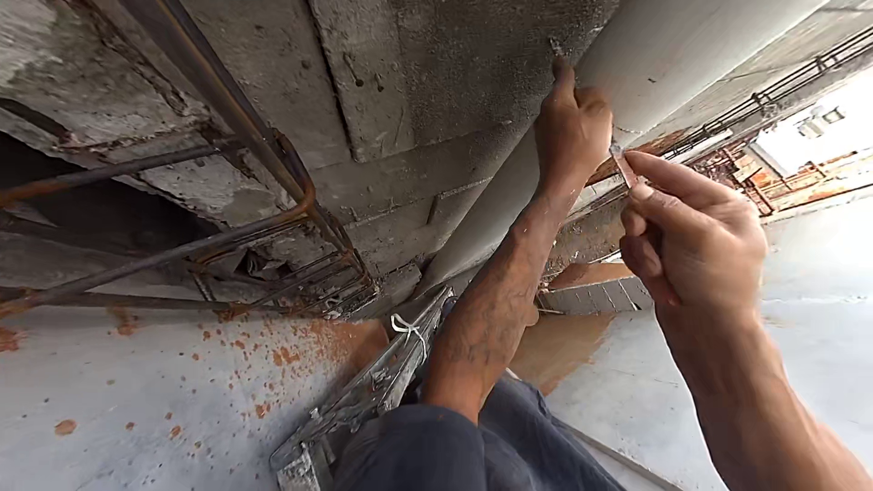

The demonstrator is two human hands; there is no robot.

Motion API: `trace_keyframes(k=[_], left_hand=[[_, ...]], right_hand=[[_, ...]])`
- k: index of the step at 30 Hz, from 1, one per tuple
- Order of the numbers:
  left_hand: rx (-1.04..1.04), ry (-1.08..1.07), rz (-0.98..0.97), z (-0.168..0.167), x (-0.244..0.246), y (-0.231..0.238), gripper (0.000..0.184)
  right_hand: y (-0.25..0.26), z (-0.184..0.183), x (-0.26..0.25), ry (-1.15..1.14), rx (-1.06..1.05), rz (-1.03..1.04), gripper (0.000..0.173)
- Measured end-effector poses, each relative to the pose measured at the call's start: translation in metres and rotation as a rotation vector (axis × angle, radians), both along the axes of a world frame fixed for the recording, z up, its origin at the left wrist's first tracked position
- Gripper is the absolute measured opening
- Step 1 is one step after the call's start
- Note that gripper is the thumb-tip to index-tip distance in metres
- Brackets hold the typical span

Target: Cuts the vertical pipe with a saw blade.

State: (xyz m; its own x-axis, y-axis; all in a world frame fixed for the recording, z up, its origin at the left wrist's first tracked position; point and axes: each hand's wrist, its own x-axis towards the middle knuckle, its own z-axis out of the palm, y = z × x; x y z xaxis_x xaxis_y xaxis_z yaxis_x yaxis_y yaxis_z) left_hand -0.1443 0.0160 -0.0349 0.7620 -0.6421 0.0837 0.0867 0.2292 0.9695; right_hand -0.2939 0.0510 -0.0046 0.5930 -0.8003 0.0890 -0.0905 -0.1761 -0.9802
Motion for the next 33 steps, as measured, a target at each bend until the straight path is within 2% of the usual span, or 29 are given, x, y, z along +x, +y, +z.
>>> trace_keyframes(k=[3, 6, 11, 16, 19, 22, 26, 29, 33], left_hand=[[-0.016, -0.054, 0.030, -0.004, -0.025, 0.018, 0.061], [-0.037, -0.037, -0.052, -0.011, -0.045, 0.031, 0.063], [-0.062, 0.046, 0.005, -0.004, -0.006, -0.002, 0.057], [-0.101, -0.007, 0.013, -0.007, -0.036, 0.020, 0.061], [-0.055, 0.032, -0.050, -0.003, -0.012, 0.013, 0.057], [-0.075, 0.062, -0.090, -0.003, 0.008, 0.006, 0.057], [-0.081, 0.082, -0.081, -0.004, 0.012, 0.004, 0.055], [-0.064, 0.076, -0.114, -0.003, 0.017, 0.007, 0.056], [-0.049, 0.057, -0.133, -0.003, 0.016, 0.009, 0.056]], right_hand=[[0.007, -0.001, -0.030, 0.014, 0.016, 0.045, 0.040], [0.008, -0.006, -0.046, -0.026, 0.034, 0.050, 0.038], [0.000, -0.001, -0.005, -0.006, 0.005, 0.001, 0.035], [0.015, -0.006, -0.040, -0.049, 0.028, 0.028, 0.038], [0.018, -0.006, -0.010, -0.041, 0.020, -0.048, 0.037], [0.021, -0.001, 0.017, -0.072, 0.101, -0.077, 0.034], [0.019, 0.000, 0.022, -0.082, 0.243, -0.050, 0.030], [0.019, 0.008, 0.033, -0.042, 0.302, -0.044, 0.034], [0.028, 0.005, 0.039, -0.019, 0.291, -0.095, 0.033]])
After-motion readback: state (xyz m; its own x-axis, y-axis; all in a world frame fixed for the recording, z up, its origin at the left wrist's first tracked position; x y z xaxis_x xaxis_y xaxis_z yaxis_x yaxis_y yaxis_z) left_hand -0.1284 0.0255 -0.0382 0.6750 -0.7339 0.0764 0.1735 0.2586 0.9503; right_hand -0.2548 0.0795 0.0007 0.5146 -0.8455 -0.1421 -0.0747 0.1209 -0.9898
